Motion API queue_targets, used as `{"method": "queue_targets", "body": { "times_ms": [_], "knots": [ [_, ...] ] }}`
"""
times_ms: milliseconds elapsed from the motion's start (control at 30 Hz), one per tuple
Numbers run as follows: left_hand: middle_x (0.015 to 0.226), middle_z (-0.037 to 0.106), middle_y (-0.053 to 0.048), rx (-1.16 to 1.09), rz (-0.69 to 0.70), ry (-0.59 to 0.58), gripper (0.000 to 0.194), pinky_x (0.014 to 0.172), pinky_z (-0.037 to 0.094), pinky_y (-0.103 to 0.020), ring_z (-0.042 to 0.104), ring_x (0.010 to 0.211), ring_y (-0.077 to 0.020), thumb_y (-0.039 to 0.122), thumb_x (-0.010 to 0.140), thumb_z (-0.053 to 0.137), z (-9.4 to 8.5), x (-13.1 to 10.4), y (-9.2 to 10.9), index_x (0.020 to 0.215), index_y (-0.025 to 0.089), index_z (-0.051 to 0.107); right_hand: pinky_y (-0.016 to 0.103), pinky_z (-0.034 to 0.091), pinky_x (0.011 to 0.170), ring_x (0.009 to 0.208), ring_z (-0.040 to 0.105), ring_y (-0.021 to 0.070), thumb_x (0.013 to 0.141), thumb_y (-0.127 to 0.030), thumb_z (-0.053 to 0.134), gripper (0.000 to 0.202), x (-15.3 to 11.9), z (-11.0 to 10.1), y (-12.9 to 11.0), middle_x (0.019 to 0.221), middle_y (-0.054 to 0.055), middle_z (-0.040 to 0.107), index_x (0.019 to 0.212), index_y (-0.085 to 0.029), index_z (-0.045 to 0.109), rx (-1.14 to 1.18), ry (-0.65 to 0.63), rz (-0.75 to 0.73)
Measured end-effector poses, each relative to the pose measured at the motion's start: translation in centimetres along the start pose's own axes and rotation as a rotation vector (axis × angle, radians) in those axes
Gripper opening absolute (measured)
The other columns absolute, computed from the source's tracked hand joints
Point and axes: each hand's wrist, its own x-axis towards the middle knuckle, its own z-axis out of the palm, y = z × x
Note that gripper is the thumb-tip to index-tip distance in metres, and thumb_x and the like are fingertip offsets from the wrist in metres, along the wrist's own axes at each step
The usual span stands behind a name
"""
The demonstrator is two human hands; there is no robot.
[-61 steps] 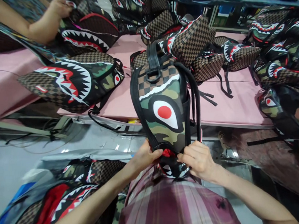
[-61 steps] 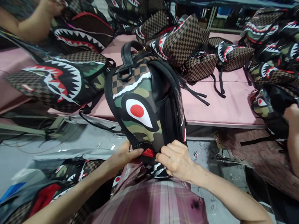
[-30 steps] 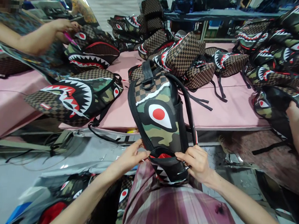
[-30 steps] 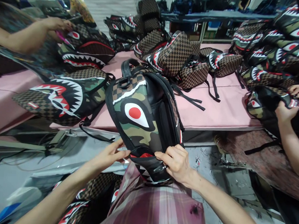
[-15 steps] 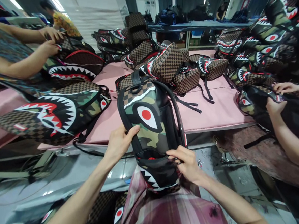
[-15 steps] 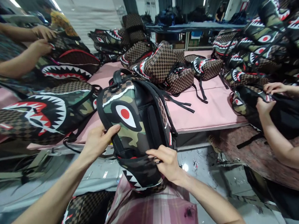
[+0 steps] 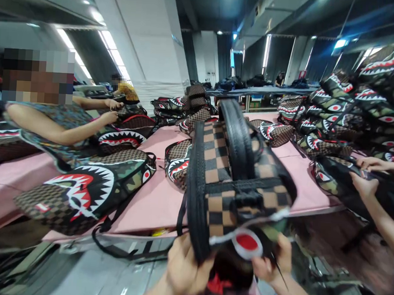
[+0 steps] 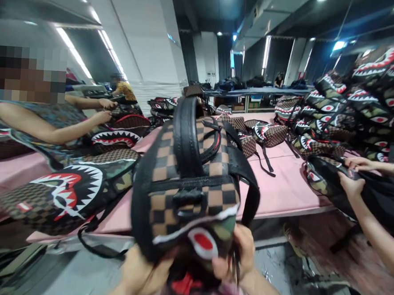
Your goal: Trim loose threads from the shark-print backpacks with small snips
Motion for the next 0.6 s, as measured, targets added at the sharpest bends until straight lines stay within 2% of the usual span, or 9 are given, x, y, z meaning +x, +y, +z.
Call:
{"method": "queue_targets", "body": {
  "times_ms": [67, 133, 200, 267, 333, 433, 500, 600],
  "knots": [
    [0.078, 0.062, -0.016, 0.194, 0.077, 0.139, 0.032, 0.063, 0.04, -0.036, 0.057, 0.069, -0.0256, 0.04, 0.081, 0.043, 1.6, 3.7, -1.4, 0.077, 0.015, 0.063, 0.025, 0.048, 0.053, 0.064, 0.055, 0.0153, 0.083, -0.033, 0.053, 0.044, 0.4, 1.6, 2.2, 0.08, 0.007, 0.054, 0.123, -0.016, 0.043, -0.018, -0.053, 0.129],
    [0.067, 0.059, -0.015, 0.281, 0.067, 0.228, 0.034, 0.056, 0.037, -0.033, 0.054, 0.058, -0.0215, 0.037, 0.086, 0.036, 2.6, 6.7, -2.5, 0.075, 0.014, 0.059, 0.018, 0.044, 0.048, 0.054, 0.049, 0.0088, 0.083, -0.02, 0.053, 0.03, 1.5, 2.3, 3.6, 0.069, 0.001, 0.052, 0.113, -0.017, 0.051, -0.007, -0.144, 0.22],
    [0.062, 0.057, -0.013, 0.316, 0.078, 0.243, 0.035, 0.055, 0.037, -0.031, 0.054, 0.057, -0.0202, 0.036, 0.088, 0.034, 3.0, 8.5, -3.1, 0.073, 0.014, 0.056, 0.017, 0.042, 0.051, 0.054, 0.047, 0.0069, 0.083, -0.013, 0.051, 0.026, 3.8, 2.1, 3.9, 0.068, 0.0, 0.05, 0.108, -0.017, 0.055, 0.009, -0.191, 0.172],
    [0.059, 0.055, -0.012, 0.355, 0.128, 0.232, 0.035, 0.055, 0.037, -0.031, 0.054, 0.057, -0.0199, 0.036, 0.089, 0.035, 3.1, 9.1, -3.1, 0.067, 0.015, 0.052, 0.018, 0.04, 0.053, 0.056, 0.046, 0.0068, 0.082, -0.009, 0.053, 0.035, 7.3, 1.7, 3.3, 0.068, 0.0, 0.047, 0.115, -0.017, 0.052, -0.021, -0.177, 0.043],
    [0.059, 0.055, -0.011, 0.365, 0.177, 0.23, 0.034, 0.054, 0.037, -0.03, 0.054, 0.057, -0.0196, 0.035, 0.089, 0.035, 3.2, 9.1, -2.8, 0.067, 0.016, 0.051, 0.019, 0.041, 0.055, 0.064, 0.049, 0.0091, 0.078, -0.013, 0.059, 0.041, 11.4, 1.8, 2.5, 0.078, 0.005, 0.052, 0.118, -0.014, 0.051, -0.108, -0.237, -0.13],
    [0.076, 0.06, -0.013, 0.295, 0.221, 0.211, 0.028, 0.059, 0.042, -0.03, 0.059, 0.069, -0.0202, 0.032, 0.09, 0.036, 3.2, 8.9, -2.4, 0.092, 0.012, 0.054, 0.021, 0.042, 0.059, 0.071, 0.054, 0.0118, 0.075, -0.019, 0.065, 0.037, 16.2, 3.0, 1.8, 0.087, 0.007, 0.056, 0.111, -0.013, 0.058, -0.304, -0.27, -0.306],
    [0.086, 0.061, -0.014, 0.265, 0.243, 0.19, 0.03, 0.06, 0.043, -0.029, 0.06, 0.073, -0.0201, 0.033, 0.09, 0.038, 2.7, 8.9, -2.3, 0.104, 0.01, 0.051, 0.021, 0.042, 0.058, 0.07, 0.054, 0.0118, 0.075, -0.016, 0.063, 0.033, 17.6, 3.8, 1.9, 0.085, 0.006, 0.057, 0.108, -0.013, 0.059, -0.356, -0.318, -0.353],
    [0.082, 0.061, -0.01, 0.217, 0.283, 0.194, 0.028, 0.059, 0.043, -0.027, 0.059, 0.072, -0.0179, 0.037, 0.086, 0.047, 0.6, 9.8, -1.7, 0.1, 0.012, 0.052, 0.022, 0.041, 0.058, 0.071, 0.053, 0.0121, 0.076, -0.011, 0.059, 0.032, 17.7, 4.3, 2.5, 0.084, 0.006, 0.057, 0.109, -0.012, 0.059, -0.32, -0.361, -0.378]
  ]
}}
